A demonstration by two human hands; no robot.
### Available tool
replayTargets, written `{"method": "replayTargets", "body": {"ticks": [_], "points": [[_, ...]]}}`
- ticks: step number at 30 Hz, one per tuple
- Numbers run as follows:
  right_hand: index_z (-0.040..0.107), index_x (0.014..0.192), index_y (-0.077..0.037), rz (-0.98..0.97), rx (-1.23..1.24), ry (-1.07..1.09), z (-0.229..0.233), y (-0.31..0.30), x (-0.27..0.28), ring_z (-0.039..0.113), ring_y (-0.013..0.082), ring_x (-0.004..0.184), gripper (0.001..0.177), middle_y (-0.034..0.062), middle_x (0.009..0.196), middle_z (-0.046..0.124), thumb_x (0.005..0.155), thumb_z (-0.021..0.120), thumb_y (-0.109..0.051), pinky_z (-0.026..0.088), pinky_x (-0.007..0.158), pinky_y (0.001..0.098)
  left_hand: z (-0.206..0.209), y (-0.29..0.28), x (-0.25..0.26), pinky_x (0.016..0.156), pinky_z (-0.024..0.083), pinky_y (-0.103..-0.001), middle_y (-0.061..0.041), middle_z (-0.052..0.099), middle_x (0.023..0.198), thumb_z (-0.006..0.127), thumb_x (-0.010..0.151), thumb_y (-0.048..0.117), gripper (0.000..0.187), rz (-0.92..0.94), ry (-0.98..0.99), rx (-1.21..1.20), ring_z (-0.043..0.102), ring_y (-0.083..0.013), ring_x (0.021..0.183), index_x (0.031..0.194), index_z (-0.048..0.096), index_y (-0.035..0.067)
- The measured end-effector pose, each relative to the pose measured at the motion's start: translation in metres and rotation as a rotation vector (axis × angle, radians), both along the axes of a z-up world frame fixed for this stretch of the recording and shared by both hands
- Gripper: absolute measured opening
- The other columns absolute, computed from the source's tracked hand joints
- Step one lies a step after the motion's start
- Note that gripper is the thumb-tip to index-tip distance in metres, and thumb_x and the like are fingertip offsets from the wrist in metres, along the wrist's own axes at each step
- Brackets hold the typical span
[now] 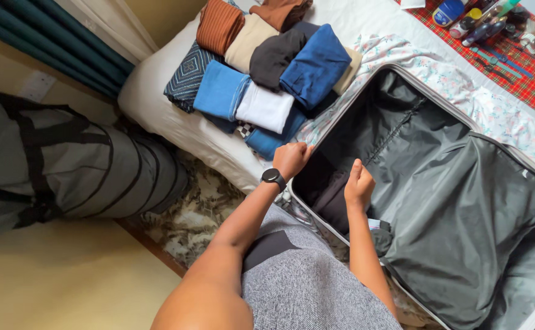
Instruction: The person places folded clothes into an open suitcase on a bed. They pick up items one at a time from a pile on the bed and arrange them inside the suitcase, including socks, underwear, shirts, and pants.
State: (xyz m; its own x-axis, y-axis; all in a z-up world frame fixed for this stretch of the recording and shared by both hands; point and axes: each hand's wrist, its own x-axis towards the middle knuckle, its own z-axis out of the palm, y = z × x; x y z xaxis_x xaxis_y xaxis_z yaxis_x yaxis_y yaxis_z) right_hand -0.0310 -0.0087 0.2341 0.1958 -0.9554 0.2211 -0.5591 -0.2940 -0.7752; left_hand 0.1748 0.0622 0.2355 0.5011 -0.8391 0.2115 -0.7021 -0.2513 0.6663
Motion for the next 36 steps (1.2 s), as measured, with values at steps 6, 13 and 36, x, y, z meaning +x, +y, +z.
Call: {"method": "replayTargets", "body": {"ticks": [6,13,36], "points": [[0.062,0.080,0.001,-0.077,0.013,0.080,-0.031,0.015,0.034,0.056,0.0409,0.062,0.056,0.0242,0.069,0.057,0.111,0.046,-0.043,0.041,0.058,0.0490,0.018,-0.013,0.041,0.053,0.049,-0.050,-0.015,0.064,0.063,0.065,0.096,0.038,0.044,-0.078,0.048,-0.011,0.064,-0.0373,0.059,0.064,0.064,0.009],[0.054,0.072,0.000,-0.201,0.222,-0.020,-0.058,0.011,0.064,0.054,0.0220,0.052,0.064,0.0121,0.058,0.052,0.115,0.044,-0.045,0.040,0.053,0.0380,0.040,-0.042,0.088,0.056,0.049,-0.048,-0.013,0.066,0.066,0.067,0.096,0.036,0.041,-0.170,0.126,-0.097,0.064,-0.0362,0.061,0.066,0.063,0.008],[0.070,0.112,-0.004,-0.567,0.840,-0.181,-0.078,0.128,0.044,0.061,0.0104,0.066,0.033,0.0051,0.079,0.068,0.106,0.052,-0.031,0.049,0.057,0.0249,-0.204,-0.259,0.233,0.098,0.048,-0.050,-0.028,0.058,0.124,0.083,0.078,0.020,0.064,-0.063,0.152,0.163,0.056,-0.0458,0.114,0.129,0.052,-0.003]]}}
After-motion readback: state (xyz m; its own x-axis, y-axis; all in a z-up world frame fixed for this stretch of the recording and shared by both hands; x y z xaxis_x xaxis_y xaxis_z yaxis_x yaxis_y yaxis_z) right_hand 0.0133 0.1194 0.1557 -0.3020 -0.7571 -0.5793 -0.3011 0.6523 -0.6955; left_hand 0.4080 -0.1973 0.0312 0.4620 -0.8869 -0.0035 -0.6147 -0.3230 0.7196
